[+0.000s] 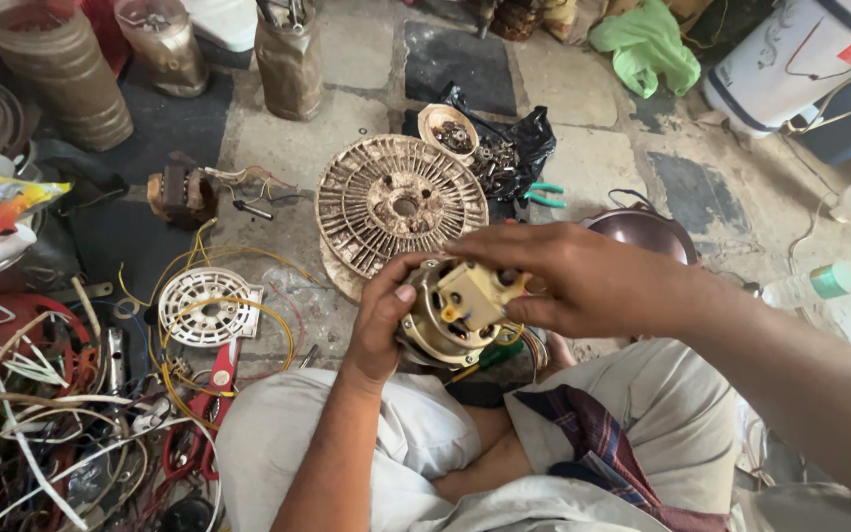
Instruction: The person disassembles a small electric motor, removes the rotor, and applies oil to the bearings. They then reassemble the motor and tighten the screws using a screwdriver.
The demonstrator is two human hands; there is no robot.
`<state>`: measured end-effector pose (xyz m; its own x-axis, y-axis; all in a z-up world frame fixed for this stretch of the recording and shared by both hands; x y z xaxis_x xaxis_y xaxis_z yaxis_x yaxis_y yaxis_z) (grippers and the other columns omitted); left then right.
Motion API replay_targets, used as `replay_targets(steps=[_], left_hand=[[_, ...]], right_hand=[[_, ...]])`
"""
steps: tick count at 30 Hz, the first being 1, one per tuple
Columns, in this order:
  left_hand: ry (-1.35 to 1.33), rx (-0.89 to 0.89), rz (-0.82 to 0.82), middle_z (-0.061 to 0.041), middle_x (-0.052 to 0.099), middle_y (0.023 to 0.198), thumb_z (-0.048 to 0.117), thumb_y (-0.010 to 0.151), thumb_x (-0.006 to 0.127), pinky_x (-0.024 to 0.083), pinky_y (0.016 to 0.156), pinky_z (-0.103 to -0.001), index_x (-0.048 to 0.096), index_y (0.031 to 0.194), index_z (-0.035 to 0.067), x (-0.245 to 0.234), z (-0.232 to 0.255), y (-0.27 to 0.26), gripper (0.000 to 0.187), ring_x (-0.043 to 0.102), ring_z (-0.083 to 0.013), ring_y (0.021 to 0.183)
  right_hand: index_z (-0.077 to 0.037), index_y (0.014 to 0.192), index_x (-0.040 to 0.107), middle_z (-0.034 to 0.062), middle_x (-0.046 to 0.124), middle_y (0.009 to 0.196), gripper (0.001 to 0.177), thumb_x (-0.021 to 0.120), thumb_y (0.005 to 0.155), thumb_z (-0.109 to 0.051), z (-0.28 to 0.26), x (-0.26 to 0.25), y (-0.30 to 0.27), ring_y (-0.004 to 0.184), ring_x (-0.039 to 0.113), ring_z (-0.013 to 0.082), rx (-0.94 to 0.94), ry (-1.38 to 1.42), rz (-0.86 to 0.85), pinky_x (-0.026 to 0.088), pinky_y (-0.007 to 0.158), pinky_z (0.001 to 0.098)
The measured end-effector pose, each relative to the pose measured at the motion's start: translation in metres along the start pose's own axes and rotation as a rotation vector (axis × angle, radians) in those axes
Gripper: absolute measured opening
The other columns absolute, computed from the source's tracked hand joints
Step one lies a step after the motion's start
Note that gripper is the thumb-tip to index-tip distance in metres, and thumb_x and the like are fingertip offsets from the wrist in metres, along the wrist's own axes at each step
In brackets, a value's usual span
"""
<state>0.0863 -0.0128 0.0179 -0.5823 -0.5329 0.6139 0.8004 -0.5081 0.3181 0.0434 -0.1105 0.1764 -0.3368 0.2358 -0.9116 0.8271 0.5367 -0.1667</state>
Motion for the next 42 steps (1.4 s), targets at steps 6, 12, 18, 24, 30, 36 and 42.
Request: replay_targets(steps=[6, 12, 18, 24, 30, 36, 42], left_hand=[[-0.177, 0.012, 0.046, -0.013, 0.064, 0.128, 0.046, 0.099, 0.06, 0.047, 0.106, -0.033, 0.05, 0.14, -0.004, -0.004, -0.002, -0.003, 0.065, 0.06, -0.0201, 0.121], [-0.132, 0.065, 0.13, -0.011, 0.061, 0.128, 0.04, 0.095, 0.069, 0.046, 0.107, -0.034, 0.048, 0.142, 0.0, -0.013, -0.003, -0.004, 0.065, 0.058, -0.0195, 0.122], [-0.144, 0.101, 0.142, -0.012, 0.059, 0.131, 0.032, 0.091, 0.07, 0.046, 0.108, -0.036, 0.044, 0.141, 0.002, -0.007, -0.003, -0.006, 0.063, 0.057, -0.0211, 0.123], [-0.043, 0.029, 0.096, -0.012, 0.056, 0.134, 0.04, 0.096, 0.066, 0.044, 0.108, -0.035, 0.041, 0.145, 0.003, -0.004, 0.004, -0.005, 0.066, 0.055, -0.0208, 0.125], [-0.097, -0.152, 0.012, -0.007, 0.056, 0.14, 0.059, 0.093, 0.064, 0.044, 0.11, -0.033, 0.042, 0.149, 0.009, 0.0, 0.011, -0.004, 0.078, 0.054, -0.0178, 0.133], [-0.204, -0.213, 0.151, -0.005, 0.063, 0.127, 0.054, 0.091, 0.065, 0.054, 0.095, -0.038, 0.049, 0.144, 0.011, -0.02, -0.009, -0.005, 0.07, 0.063, -0.0174, 0.116], [-0.431, -0.12, 0.289, -0.008, 0.067, 0.126, 0.046, 0.097, 0.062, 0.055, 0.099, -0.043, 0.058, 0.138, 0.008, -0.044, -0.02, -0.009, 0.056, 0.065, -0.0233, 0.117]], right_hand=[[-0.01, 0.156, 0.036, 0.0179, 0.057, 0.149, 0.082, 0.075, 0.088, -0.034, -0.004, -0.011, 0.013, 0.123, 0.068, 0.0329, 0.002, 0.133, 0.163, 0.051, 0.104, 0.0449], [-0.008, 0.162, 0.024, 0.0212, 0.044, 0.159, 0.116, 0.09, 0.073, -0.04, -0.007, 0.016, 0.002, 0.132, 0.06, 0.0345, 0.027, 0.271, 0.357, 0.037, 0.113, 0.052], [-0.005, 0.157, 0.023, 0.027, 0.047, 0.15, 0.131, 0.101, 0.056, -0.034, -0.012, 0.028, 0.0, 0.137, 0.053, 0.0406, 0.056, 0.114, 0.572, 0.046, 0.111, 0.0459], [-0.008, 0.153, 0.029, 0.0245, 0.058, 0.142, 0.122, 0.1, 0.057, -0.031, -0.007, 0.024, 0.002, 0.128, 0.062, 0.0384, 0.039, 0.142, 0.582, 0.052, 0.103, 0.0438], [-0.009, 0.152, 0.035, 0.0212, 0.06, 0.137, 0.114, 0.099, 0.059, -0.031, -0.006, 0.023, 0.005, 0.124, 0.065, 0.0382, 0.019, 0.07, 0.562, 0.054, 0.102, 0.0434], [-0.01, 0.15, 0.039, 0.0202, 0.06, 0.138, 0.104, 0.096, 0.066, -0.029, -0.028, 0.019, 0.026, 0.124, 0.062, 0.0401, -0.054, -0.095, 0.511, 0.053, 0.102, 0.0459], [-0.007, 0.155, 0.031, 0.0196, 0.051, 0.147, 0.11, 0.091, 0.068, -0.04, -0.018, 0.03, 0.032, 0.131, 0.055, 0.038, -0.139, 0.158, 0.45, 0.05, 0.103, 0.0472]])
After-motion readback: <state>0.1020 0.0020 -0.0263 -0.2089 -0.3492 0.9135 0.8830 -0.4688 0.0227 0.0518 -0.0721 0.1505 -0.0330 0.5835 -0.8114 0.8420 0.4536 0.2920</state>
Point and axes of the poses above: each hand's wrist, its own y-axis towards the middle knuckle, its own x-axis out of the palm, z = x × y, the point moved 9 cm from there along y, towards the middle knuckle
